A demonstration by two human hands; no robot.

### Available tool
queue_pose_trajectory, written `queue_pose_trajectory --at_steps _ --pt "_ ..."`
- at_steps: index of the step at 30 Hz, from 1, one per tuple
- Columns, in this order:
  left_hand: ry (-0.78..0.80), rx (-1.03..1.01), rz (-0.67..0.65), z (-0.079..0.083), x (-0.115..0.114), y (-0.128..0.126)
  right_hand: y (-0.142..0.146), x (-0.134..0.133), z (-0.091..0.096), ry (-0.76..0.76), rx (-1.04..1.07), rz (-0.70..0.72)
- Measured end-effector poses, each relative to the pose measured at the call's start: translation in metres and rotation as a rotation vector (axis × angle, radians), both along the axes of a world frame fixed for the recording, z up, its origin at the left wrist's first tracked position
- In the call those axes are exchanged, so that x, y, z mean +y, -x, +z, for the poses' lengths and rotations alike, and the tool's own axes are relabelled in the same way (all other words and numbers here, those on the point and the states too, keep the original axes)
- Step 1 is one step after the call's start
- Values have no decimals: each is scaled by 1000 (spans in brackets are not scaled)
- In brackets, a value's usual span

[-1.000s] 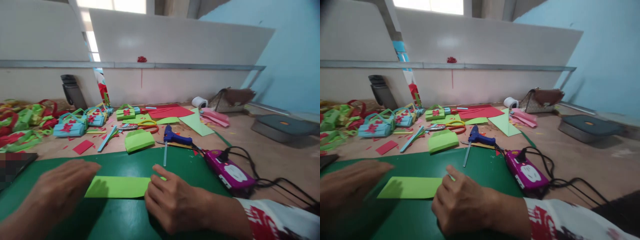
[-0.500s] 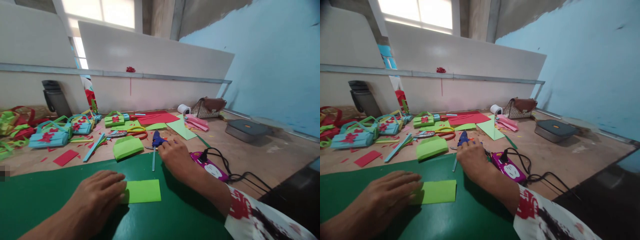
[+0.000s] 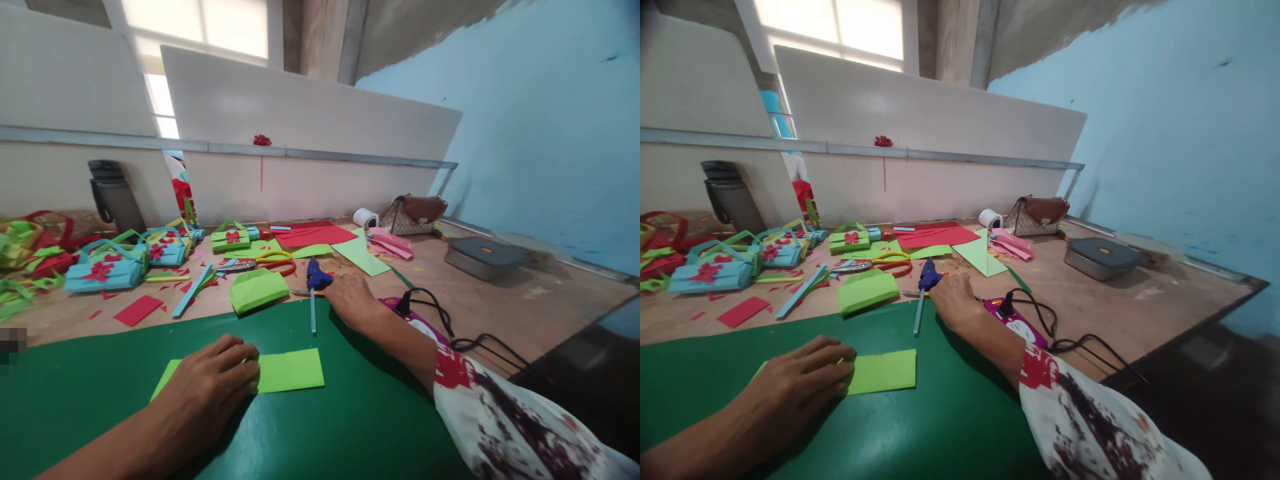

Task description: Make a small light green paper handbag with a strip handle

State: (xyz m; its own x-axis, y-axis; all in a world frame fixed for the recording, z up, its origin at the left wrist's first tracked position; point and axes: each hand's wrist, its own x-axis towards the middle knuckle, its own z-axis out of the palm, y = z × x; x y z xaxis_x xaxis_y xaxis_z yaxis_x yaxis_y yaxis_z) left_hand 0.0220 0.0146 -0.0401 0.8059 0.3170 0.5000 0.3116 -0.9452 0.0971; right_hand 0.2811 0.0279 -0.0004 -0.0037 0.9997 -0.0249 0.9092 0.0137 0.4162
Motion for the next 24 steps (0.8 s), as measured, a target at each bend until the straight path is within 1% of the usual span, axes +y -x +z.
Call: queue_pose_trajectory --at_steps 3,6,11,18,24 --pt "5 0 4 0 0 -1 -2 2 -2 -27 16 20" --pt "8 -7 1 1 0 -1 -3 -2 -3 -61 47 57" --pt "35 18 26 1 1 1 -9 -12 3 -91 173 97" --pt "110 53 73 -4 2 4 -11 -19 18 -98 508 186" --pt "122 179 153 -1 -1 4 0 -30 22 24 813 288"
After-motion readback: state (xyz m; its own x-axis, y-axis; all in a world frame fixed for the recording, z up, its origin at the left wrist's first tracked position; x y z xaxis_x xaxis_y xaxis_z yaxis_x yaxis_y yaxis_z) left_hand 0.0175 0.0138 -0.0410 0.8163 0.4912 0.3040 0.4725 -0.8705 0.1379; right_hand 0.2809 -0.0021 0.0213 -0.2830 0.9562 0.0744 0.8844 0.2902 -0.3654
